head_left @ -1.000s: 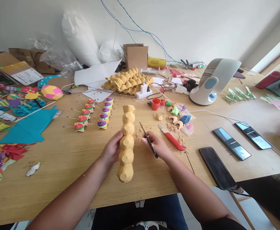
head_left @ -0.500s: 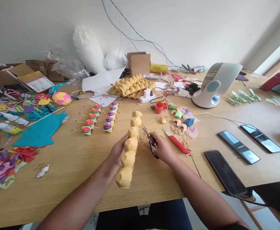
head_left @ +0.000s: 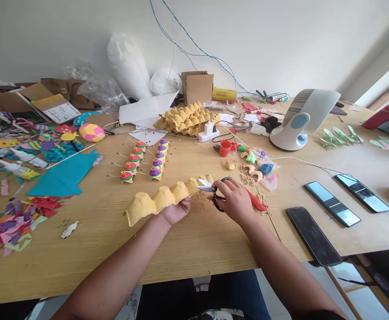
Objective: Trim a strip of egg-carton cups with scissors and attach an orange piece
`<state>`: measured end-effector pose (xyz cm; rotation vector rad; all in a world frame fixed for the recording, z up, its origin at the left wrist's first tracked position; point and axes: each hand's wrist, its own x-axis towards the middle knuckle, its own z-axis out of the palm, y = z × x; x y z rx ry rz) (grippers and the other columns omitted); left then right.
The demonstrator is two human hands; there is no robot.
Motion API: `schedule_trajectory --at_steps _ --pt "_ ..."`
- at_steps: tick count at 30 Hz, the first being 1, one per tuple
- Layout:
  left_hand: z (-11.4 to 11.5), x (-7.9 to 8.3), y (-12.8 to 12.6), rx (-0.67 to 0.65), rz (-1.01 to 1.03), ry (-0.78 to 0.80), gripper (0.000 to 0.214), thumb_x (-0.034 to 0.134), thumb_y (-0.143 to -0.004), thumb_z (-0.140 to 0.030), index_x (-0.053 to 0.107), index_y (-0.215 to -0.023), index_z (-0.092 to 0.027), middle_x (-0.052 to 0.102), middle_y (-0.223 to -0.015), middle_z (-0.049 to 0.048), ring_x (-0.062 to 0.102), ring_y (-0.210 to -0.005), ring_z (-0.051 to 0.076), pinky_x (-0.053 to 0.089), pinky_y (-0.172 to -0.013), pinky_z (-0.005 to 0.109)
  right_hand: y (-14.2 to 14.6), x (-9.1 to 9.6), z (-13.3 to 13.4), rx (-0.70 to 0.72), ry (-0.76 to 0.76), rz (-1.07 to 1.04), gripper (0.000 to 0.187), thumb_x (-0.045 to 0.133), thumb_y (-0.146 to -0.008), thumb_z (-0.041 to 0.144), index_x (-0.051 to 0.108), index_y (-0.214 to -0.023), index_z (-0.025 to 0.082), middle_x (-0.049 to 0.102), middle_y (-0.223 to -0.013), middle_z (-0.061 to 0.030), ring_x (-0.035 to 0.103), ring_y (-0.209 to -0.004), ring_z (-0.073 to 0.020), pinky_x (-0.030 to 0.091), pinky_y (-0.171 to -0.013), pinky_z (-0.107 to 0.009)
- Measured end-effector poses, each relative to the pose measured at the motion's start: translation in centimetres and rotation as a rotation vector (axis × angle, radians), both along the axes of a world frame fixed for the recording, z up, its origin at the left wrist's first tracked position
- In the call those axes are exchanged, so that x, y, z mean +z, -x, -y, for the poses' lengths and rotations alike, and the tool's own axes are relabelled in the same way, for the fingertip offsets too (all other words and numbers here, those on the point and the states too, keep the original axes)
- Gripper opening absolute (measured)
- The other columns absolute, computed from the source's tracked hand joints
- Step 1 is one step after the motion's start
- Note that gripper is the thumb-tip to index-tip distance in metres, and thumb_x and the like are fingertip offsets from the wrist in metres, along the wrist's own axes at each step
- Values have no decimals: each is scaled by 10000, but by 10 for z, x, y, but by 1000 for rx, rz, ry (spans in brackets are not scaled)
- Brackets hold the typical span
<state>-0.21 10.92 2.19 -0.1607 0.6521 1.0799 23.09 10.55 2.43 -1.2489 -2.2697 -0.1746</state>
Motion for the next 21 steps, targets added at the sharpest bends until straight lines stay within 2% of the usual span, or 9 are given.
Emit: schedule_trajectory --at_steps 3,6,8,10,12,15,21 --pt "0 0 1 -28 39 -31 267 430 -1075 -198 697 -1075 -201 515 -603 -3 508 -448 101 421 -369 129 0 16 10 -4 -84 171 270 690 -1019 409 688 -1187 197 724 -920 -72 618 -916 -258 400 -777 -368" --pt "1 -2 2 -70 66 -49 212 496 -1069 -243 689 -1007 -181 458 -595 -19 465 -428 83 397 -363 124 -7 37 14 84 -165 367 181 654 -1039 363 696 -1132 214 690 -858 -52 549 -840 -232 330 -727 -366" --pt "1 -4 3 -97 80 -58 192 530 -1056 -274 680 -987 -176 416 -587 -31 439 -419 79 379 -361 123 -14 50 12 152 -245 493 119 608 -1055 261 694 -1122 212 677 -844 -48 516 -824 -219 310 -729 -363" --pt "2 -6 4 -139 100 -73 179 557 -1037 -304 673 -996 -173 396 -585 -36 419 -416 78 350 -357 121 -21 63 6 195 -352 579 144 580 -1043 146 692 -1104 212 666 -821 -39 478 -789 -208 286 -715 -362" --pt "2 -6 5 -186 118 -85 192 566 -1022 -329 671 -1025 -168 421 -598 -25 410 -418 79 332 -358 121 -25 74 -1 275 -449 635 198 578 -1010 74 691 -1115 198 651 -787 -28 451 -761 -202 274 -702 -357" --pt "1 -7 6 -229 124 -78 237 558 -1017 -360 673 -1085 -165 521 -657 16 408 -428 81 337 -361 137 -26 87 -10 397 -546 659 192 607 -983 60 688 -1117 171 615 -736 -14 424 -724 -196 252 -679 -353" --pt "1 -9 9 -279 158 -67 279 559 -1018 -424 678 -1137 -201 668 -847 83 393 -450 74 328 -360 153 -17 103 -16 486 -599 704 135 602 -1013 100 684 -1078 184 579 -691 -2 393 -686 -184 214 -660 -356"
